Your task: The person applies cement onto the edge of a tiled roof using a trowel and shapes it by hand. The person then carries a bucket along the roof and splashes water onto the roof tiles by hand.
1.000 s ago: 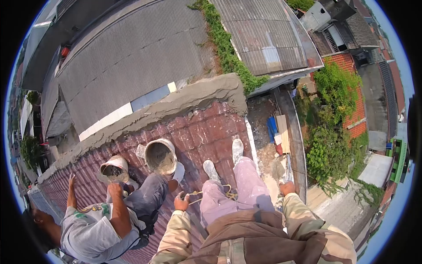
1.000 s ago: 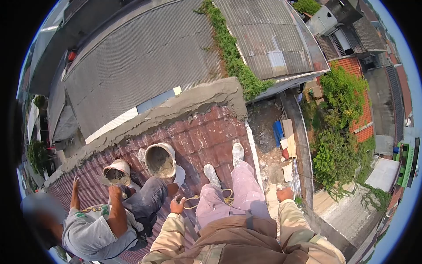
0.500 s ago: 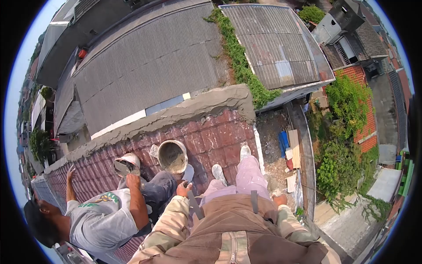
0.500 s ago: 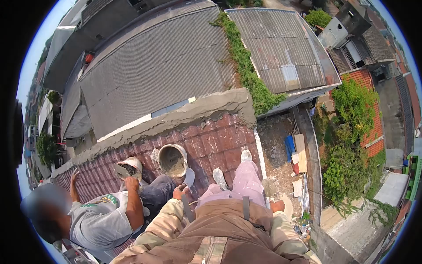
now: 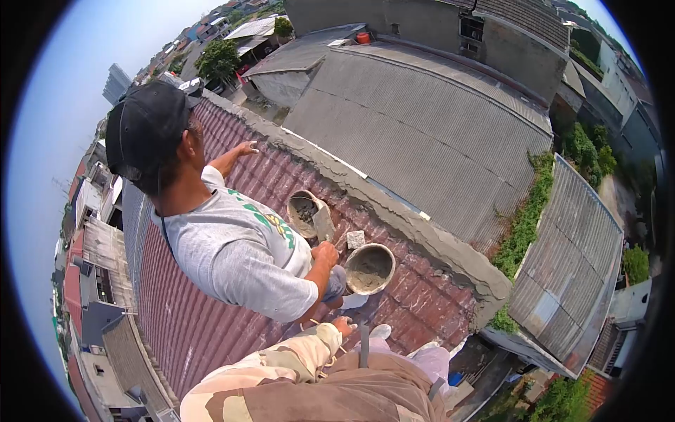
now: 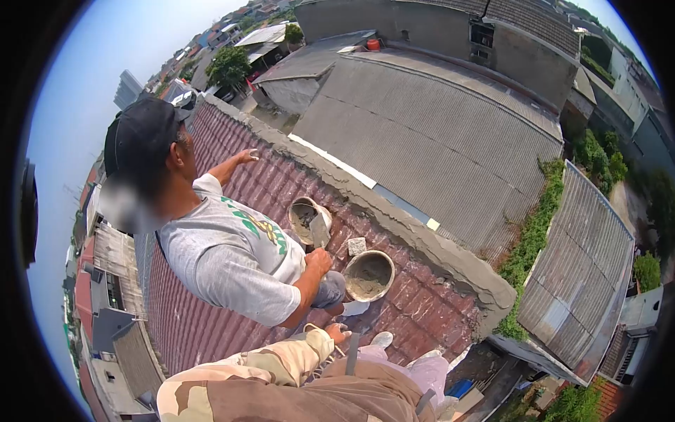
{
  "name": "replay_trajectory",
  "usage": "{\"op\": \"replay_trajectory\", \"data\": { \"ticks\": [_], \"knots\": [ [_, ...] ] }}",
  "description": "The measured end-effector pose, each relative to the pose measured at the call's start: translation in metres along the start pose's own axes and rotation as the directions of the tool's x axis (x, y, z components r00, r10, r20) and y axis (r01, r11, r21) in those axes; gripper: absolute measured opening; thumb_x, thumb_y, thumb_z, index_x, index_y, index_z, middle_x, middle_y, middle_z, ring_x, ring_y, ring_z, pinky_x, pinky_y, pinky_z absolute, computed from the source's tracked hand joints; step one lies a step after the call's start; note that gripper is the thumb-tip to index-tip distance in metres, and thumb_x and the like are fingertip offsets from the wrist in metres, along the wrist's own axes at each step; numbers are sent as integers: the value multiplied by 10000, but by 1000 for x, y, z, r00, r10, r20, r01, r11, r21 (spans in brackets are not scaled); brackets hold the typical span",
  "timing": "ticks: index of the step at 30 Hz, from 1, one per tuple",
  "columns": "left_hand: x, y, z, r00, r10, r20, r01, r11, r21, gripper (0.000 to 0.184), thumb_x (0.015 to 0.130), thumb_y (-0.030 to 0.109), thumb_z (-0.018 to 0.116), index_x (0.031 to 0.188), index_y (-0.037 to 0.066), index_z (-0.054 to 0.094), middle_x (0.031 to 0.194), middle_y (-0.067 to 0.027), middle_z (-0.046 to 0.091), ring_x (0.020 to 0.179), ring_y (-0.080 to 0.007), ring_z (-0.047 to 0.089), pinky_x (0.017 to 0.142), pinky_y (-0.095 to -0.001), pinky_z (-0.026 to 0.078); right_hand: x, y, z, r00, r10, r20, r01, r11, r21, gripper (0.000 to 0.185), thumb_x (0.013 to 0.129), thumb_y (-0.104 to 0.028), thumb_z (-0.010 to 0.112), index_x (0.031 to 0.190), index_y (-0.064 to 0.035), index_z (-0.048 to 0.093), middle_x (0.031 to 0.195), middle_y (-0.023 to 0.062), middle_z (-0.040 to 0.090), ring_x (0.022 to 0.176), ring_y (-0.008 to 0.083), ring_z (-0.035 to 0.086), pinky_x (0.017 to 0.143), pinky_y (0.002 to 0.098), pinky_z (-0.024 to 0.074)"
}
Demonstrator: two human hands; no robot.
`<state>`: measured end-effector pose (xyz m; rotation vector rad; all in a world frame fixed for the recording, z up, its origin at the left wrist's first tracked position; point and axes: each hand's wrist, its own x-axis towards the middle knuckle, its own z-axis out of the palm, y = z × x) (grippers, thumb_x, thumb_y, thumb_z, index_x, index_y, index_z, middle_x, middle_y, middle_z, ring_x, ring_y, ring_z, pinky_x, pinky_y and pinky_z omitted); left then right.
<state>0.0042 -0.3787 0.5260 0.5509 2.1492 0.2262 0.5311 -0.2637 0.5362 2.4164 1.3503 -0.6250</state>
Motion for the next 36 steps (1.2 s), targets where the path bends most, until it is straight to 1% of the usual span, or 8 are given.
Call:
{"op": "replay_trajectory", "data": {
  "ticks": [6,8,11,16,19,26,32,36],
  "knots": [
    [1,-90,49,989,-127,77,126,992,15,627,854,456,680,1278,-4,632,1315,-260,602,1257,-387,560,1086,-435,416,29,-7,-16,999,-41,-16,41,999,-10,604,735,-534,758,716,67,696,676,251,653,726,407,665,727,456,527],
    [-1,-102,57,979,-184,88,198,960,-199,619,843,431,701,1265,-17,636,1306,-275,601,1243,-395,569,1074,-439,425,35,-7,-18,999,-52,-18,52,999,-11,593,740,-524,754,722,67,699,682,254,655,734,410,668,730,458,527],
    [2,-99,57,990,-135,45,140,981,-135,610,837,426,716,1250,-17,647,1299,-281,603,1227,-394,581,1059,-438,439,41,-10,-18,998,-56,-11,55,998,-13,578,746,-509,749,732,66,702,691,259,657,745,413,671,735,461,526],
    [-18,-15,16,998,-36,60,30,994,101,584,878,395,670,1298,-7,613,1303,-246,616,1221,-392,583,1054,-443,445,42,-10,-10,998,-62,4,62,998,-13,551,757,-484,740,747,66,708,706,267,661,764,419,676,743,465,526],
    [-20,59,-12,983,89,159,-125,965,231,446,895,358,650,1180,16,650,1221,-234,647,1179,-397,598,975,-480,485,37,-7,-5,998,-58,17,58,998,-17,536,763,-469,735,756,66,712,714,271,663,776,423,680,747,468,526],
    [-69,291,-65,741,565,362,-669,572,475,228,885,168,568,1021,64,720,1100,-172,707,1039,-347,691,800,-508,549,28,8,-2,999,-51,14,51,999,-19,500,778,-435,723,778,65,720,735,282,668,802,431,687,758,474,526],
    [-200,460,-130,452,815,363,-718,91,691,284,902,243,604,1110,113,746,1052,-87,704,1034,-296,636,931,-565,435,34,21,-4,997,-78,11,78,997,-7,470,791,-405,713,796,64,727,753,292,672,825,439,694,768,480,526],
    [-284,493,-149,306,866,394,-760,-27,649,290,900,243,605,1116,106,741,1051,-88,703,1030,-293,636,926,-562,439,49,25,-4,984,-176,7,176,984,12,453,823,-386,698,788,65,727,762,277,685,794,453,684,764,482,530]
  ]
}}
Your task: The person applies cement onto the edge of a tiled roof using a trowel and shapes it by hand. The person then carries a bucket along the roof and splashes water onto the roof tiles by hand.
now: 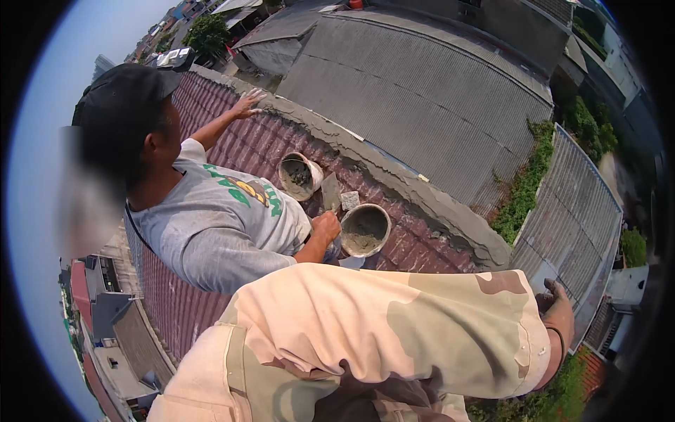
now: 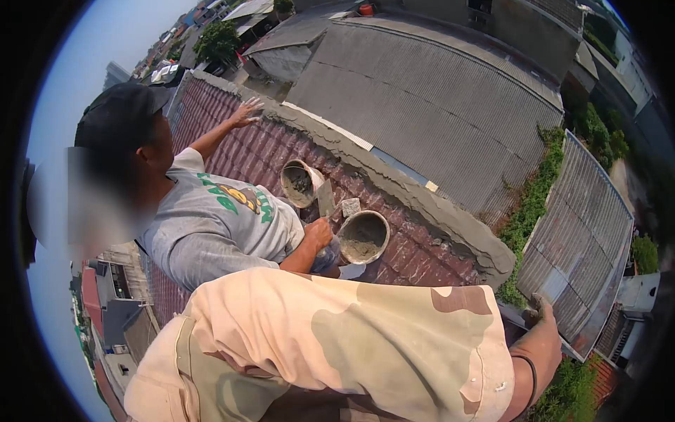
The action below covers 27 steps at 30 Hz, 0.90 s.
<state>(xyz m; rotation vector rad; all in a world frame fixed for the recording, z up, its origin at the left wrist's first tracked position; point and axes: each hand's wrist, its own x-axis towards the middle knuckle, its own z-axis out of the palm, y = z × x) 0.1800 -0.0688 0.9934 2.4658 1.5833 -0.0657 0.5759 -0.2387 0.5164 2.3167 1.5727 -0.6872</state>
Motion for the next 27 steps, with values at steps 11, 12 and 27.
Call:
{"op": "replay_trajectory", "data": {
  "ticks": [11,12,27],
  "knots": [
    [-20,39,-38,991,132,-24,-134,982,-129,308,896,243,606,1131,87,729,1047,-91,698,1017,-285,635,914,-556,449,-11,2,-30,993,107,47,-109,993,40,468,810,-393,713,854,73,724,833,288,691,832,436,691,789,477,533],
    [-19,42,-40,990,142,-20,-144,980,-135,309,896,243,607,1133,85,728,1046,-91,698,1016,-284,635,912,-555,450,-10,1,-31,992,114,47,-117,992,46,470,809,-393,714,860,73,724,839,289,691,835,435,692,791,476,533],
    [-7,-29,156,999,-43,-32,19,842,-540,571,832,168,659,1345,-23,492,1098,-169,638,970,-340,636,796,-442,532,23,23,19,927,284,246,-321,938,129,498,817,-387,705,993,79,715,981,303,696,937,395,698,862,465,523]
  ]
}}
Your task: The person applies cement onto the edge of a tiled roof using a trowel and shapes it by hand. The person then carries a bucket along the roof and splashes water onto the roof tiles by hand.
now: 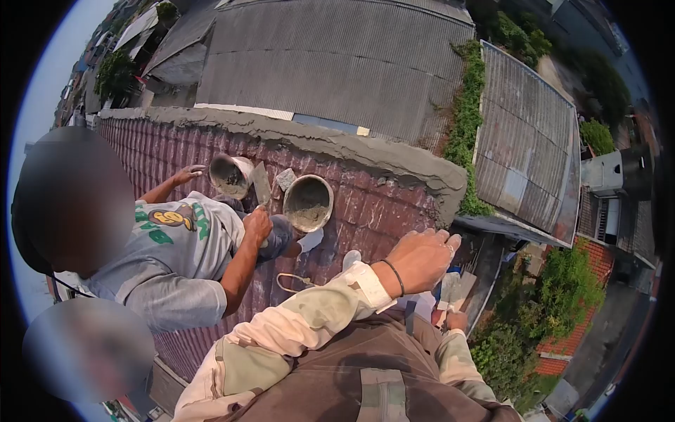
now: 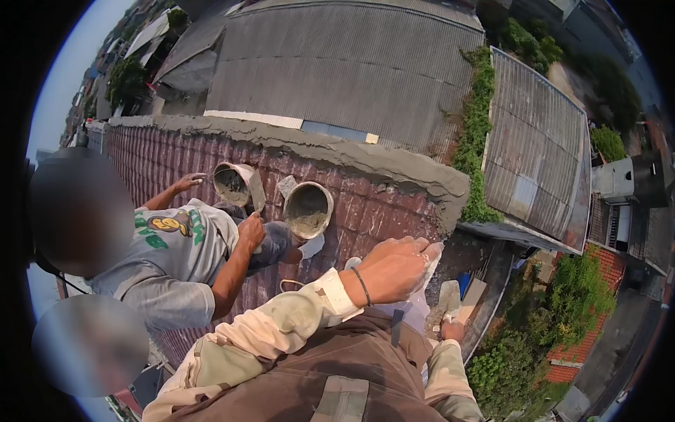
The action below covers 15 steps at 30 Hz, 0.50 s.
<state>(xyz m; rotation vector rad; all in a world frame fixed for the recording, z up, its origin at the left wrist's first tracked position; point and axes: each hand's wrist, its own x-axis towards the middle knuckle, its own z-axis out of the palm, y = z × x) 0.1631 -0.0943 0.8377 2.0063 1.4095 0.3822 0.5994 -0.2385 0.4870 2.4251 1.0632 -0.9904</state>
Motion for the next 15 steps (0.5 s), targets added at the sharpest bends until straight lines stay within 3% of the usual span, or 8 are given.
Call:
{"op": "replay_trajectory", "data": {
  "ticks": [2,4,5,6,10,13,15],
  "knots": [
    [-26,-59,58,988,-153,-11,150,983,-108,539,896,229,637,1355,-17,498,1220,-227,614,1108,-379,601,910,-443,507,4,26,11,971,-146,-190,146,989,-17,447,848,-392,694,756,45,720,715,229,696,720,405,690,708,478,520],
    [-62,-114,114,971,-233,-57,215,951,-220,497,898,222,647,1325,-9,543,1218,-240,637,1113,-376,617,915,-442,507,-58,-3,-26,986,-78,-145,95,989,112,465,852,-396,692,755,58,709,711,238,687,716,398,690,706,479,511],
    [-76,-123,114,901,-423,98,430,838,-336,440,886,203,664,1271,3,598,1145,-242,675,1054,-382,650,907,-434,511,-99,-27,-50,992,-44,-122,65,982,175,473,854,-398,692,754,64,703,710,242,682,714,394,690,704,479,506],
    [-95,-144,136,859,-503,93,493,763,-418,419,865,185,679,1240,9,619,1075,-236,697,1021,-391,666,914,-433,511,-101,-20,-51,992,-29,-123,50,983,179,475,844,-403,692,766,65,700,731,269,672,734,403,692,704,479,497],
    [-161,-201,188,703,-704,96,689,643,-333,401,851,230,688,1194,26,649,1105,-225,698,1070,-388,654,932,-444,512,-129,-21,-60,992,59,-115,-35,979,200,487,822,-433,700,787,53,717,753,271,678,745,415,689,713,479,501],
    [-200,-241,222,629,-761,161,773,587,-242,419,856,268,697,1202,37,657,1130,-215,696,1105,-370,647,965,-438,500,-100,19,-30,979,58,-194,-50,998,47,545,793,-508,713,819,35,732,790,269,690,822,417,701,765,480,513],
    [-220,-260,237,635,-757,154,770,605,-203,408,859,265,694,1196,36,668,1143,-216,694,1118,-360,646,973,-430,497,-79,45,-3,960,92,-266,-105,994,-35,534,783,-507,719,848,23,740,823,270,694,878,433,695,793,486,516]
  ]
}}
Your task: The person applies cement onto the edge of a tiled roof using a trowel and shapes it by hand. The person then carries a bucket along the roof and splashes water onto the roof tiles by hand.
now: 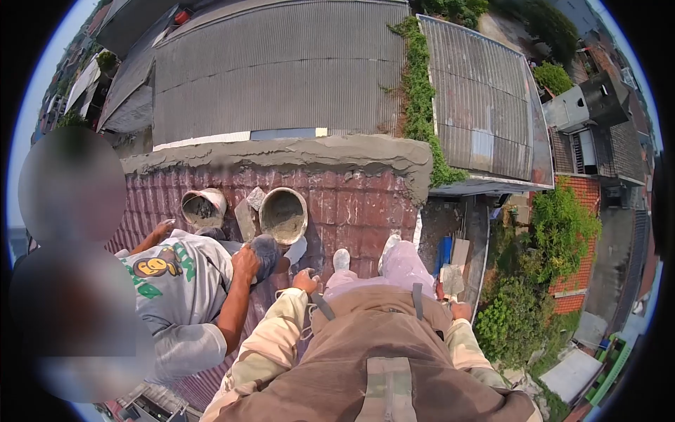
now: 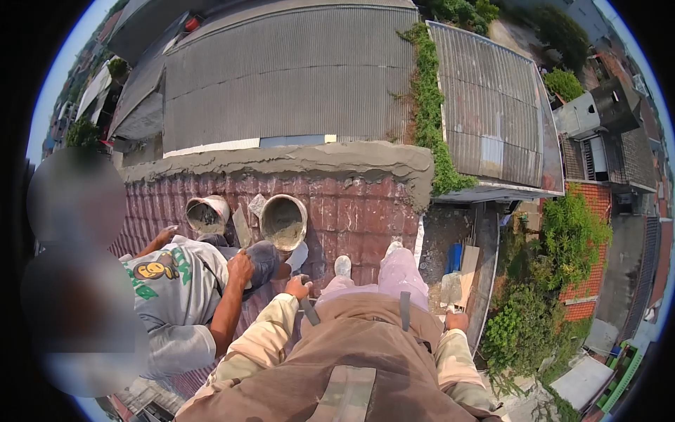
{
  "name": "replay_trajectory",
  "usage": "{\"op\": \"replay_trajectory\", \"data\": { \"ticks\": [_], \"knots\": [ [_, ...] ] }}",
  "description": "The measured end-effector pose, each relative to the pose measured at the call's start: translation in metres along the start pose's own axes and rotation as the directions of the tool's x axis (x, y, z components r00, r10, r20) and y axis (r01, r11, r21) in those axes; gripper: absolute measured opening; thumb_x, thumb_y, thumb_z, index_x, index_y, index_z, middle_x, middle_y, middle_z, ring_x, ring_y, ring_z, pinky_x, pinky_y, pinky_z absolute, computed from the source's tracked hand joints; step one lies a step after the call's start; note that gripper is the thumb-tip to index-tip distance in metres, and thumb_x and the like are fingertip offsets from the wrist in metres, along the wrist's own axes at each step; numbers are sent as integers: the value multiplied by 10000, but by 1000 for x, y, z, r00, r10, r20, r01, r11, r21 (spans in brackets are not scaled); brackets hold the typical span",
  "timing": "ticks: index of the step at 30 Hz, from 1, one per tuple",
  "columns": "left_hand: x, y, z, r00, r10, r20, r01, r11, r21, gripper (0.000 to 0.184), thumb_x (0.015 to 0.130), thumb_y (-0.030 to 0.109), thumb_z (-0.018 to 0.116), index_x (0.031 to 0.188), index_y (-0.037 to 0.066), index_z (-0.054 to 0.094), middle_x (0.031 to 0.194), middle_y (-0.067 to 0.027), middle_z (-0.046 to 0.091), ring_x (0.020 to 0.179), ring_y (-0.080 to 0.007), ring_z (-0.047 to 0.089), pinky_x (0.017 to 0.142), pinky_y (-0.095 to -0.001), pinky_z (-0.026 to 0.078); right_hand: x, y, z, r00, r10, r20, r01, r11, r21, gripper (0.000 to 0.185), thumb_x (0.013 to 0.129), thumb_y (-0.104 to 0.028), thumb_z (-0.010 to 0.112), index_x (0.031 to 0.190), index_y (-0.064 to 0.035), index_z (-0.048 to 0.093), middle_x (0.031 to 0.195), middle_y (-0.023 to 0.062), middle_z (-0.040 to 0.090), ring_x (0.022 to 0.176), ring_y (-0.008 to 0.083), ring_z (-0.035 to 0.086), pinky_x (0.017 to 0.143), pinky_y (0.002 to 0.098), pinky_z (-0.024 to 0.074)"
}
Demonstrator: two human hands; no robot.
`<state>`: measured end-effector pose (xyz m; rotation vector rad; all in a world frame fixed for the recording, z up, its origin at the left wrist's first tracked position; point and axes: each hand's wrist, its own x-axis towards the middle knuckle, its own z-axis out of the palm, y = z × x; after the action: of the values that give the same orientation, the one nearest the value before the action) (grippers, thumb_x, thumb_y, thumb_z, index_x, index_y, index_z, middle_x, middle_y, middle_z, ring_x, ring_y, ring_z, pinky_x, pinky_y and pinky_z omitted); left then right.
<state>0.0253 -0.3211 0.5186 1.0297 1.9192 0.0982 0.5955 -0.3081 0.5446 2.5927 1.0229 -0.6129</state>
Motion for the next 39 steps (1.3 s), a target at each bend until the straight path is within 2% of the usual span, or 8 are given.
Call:
{"op": "replay_trajectory", "data": {
  "ticks": [8,11,13,17,22,30,34,39],
  "knots": [
    [15,-71,21,971,-207,123,217,973,-78,412,838,308,669,1145,36,708,1119,-204,710,1076,-349,669,947,-412,511,-64,-19,-3,999,-9,36,7,999,35,499,782,-488,733,931,-12,757,950,268,706,947,443,679,831,481,518],
    [32,-78,23,990,-115,81,122,990,-77,407,838,306,672,1139,34,709,1082,-189,724,1047,-345,680,930,-412,517,-111,-48,-36,969,168,183,-206,954,218,437,814,-364,760,919,60,730,881,312,696,895,423,705,818,485,548],
    [37,-60,11,1000,1,-7,-2,1000,-9,415,853,282,675,1165,9,691,1006,-178,740,969,-316,709,883,-392,532,-119,-39,-24,960,212,185,-237,963,128,442,792,-376,775,919,46,737,893,295,704,897,414,708,814,474,543],
    [80,-74,20,991,-78,105,107,945,-310,373,867,184,658,1165,-39,677,1067,-177,721,868,-204,719,791,-340,552,-131,-6,16,969,200,146,-213,974,77,465,771,-393,791,902,50,733,899,293,703,885,416,708,797,464,540],
    [89,-34,-4,996,-59,71,72,978,-196,348,880,208,659,1169,17,690,900,-128,737,796,-200,715,758,-344,538,-146,2,25,962,205,180,-219,974,58,485,773,-393,793,858,77,712,873,321,682,866,443,693,772,477,526],
    [133,-53,15,993,-6,117,39,957,-287,318,890,159,648,1160,-6,682,951,-152,733,855,-201,710,798,-331,531,-27,-91,-5,990,88,110,-96,993,74,498,828,-402,746,1059,37,706,1089,291,677,1071,444,640,900,482,510],
    [164,-65,41,991,53,120,-14,954,-300,350,915,126,631,1208,-66,633,1049,-158,714,873,-192,695,809,-309,530,72,-119,50,997,-70,27,67,993,97,457,818,-395,742,1057,-7,714,1033,284,686,1012,438,654,878,474,516],
    [212,-72,88,975,-108,193,182,889,-420,342,929,97,625,1237,-53,618,1057,-130,693,853,-175,683,784,-297,529,114,-131,121,982,-164,93,147,974,171,490,768,-389,779,1075,-16,701,1002,279,698,969,431,671,844,479,524]
  ]
}}
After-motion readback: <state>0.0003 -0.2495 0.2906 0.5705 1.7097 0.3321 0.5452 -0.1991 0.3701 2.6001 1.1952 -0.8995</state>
